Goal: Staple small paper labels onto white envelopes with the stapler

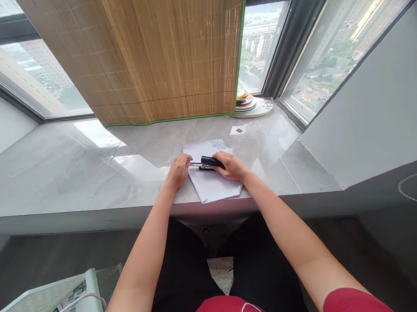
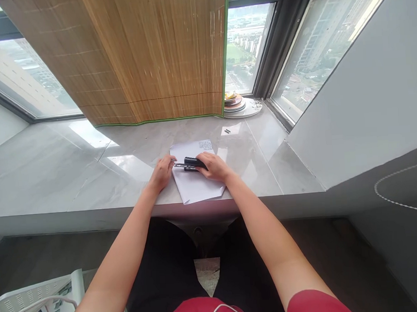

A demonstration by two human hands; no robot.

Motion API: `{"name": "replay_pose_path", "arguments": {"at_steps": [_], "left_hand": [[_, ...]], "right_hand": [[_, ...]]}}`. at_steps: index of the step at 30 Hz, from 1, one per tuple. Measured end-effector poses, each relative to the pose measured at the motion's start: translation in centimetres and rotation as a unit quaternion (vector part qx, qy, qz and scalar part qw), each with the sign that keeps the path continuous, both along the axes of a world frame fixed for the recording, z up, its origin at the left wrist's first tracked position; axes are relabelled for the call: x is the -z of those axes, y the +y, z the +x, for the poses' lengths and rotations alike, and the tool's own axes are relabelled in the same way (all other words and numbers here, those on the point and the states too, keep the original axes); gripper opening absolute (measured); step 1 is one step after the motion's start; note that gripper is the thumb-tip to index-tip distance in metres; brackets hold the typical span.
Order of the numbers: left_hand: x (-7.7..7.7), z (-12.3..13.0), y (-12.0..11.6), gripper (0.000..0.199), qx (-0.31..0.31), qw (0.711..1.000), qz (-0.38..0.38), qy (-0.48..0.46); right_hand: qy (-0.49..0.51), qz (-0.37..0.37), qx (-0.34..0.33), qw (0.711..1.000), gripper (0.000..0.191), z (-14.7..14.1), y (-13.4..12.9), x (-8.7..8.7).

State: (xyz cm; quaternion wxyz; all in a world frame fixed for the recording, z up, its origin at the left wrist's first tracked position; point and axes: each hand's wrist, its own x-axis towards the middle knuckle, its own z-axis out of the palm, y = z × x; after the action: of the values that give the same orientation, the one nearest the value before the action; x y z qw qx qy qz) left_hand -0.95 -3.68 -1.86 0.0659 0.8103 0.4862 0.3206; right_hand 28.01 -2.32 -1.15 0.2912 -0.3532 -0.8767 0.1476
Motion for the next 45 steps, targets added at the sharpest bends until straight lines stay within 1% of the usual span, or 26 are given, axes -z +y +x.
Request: {"name": "replay_pose_path", "arguments": {"at_steps": [2,5,8,12,17,20,26,30,34,41,45], "left_hand": [[0.0,0.0,0.1,0.023,-0.01,1.0,-0.007,0.016],[-0.1,0.0,0.1,0.016,-0.001,0.999,-0.016,0.037],[-0.3,-0.1,0.0,0.018,0.014,0.999,-0.022,0.035],[-0.6,0.0,-0.1,0.025,0.02,0.999,-0.023,0.028],[-0.7,0.3,-0.1,0.018,0.023,0.997,-0.001,0.069],[-0.7,0.4,0.1,0.018,0.021,0.996,0.013,0.081],[-1.1,0.6,0.1,0.02,0.008,0.995,-0.012,0.096],[-1.0,0.5,0.4,0.02,0.014,0.997,-0.039,0.064],[-0.6,0.2,0.9,0.019,0.034,0.997,-0.069,0.022],[0.1,-0.2,1.4,0.018,0.077,0.995,-0.045,-0.044],[0.2,-0.4,1.3,0.019,0.088,0.994,-0.044,-0.055]], "right_hand": [[0.0,0.004,0.001,1.0,0.018,0.0,0.0,0.1],[0.004,0.006,-0.001,1.0,0.017,0.0,0.0,0.1],[0.009,0.007,-0.002,1.0,0.018,0.0,0.1,0.2],[0.008,0.004,0.002,1.0,0.018,0.0,0.1,0.3],[0.008,0.006,0.0,1.0,0.016,0.0,0.1,0.2],[0.01,0.011,0.0,1.0,0.017,0.0,0.2,0.2],[0.022,0.02,-0.005,1.0,0.015,0.0,0.4,0.6],[0.03,0.023,-0.01,0.999,0.014,0.0,0.5,0.8],[0.034,0.02,-0.009,0.999,0.014,0.0,0.4,0.7],[0.041,0.017,-0.012,0.999,0.015,-0.1,0.4,0.6],[0.039,0.013,-0.012,0.999,0.015,0.0,0.4,0.7]]}}
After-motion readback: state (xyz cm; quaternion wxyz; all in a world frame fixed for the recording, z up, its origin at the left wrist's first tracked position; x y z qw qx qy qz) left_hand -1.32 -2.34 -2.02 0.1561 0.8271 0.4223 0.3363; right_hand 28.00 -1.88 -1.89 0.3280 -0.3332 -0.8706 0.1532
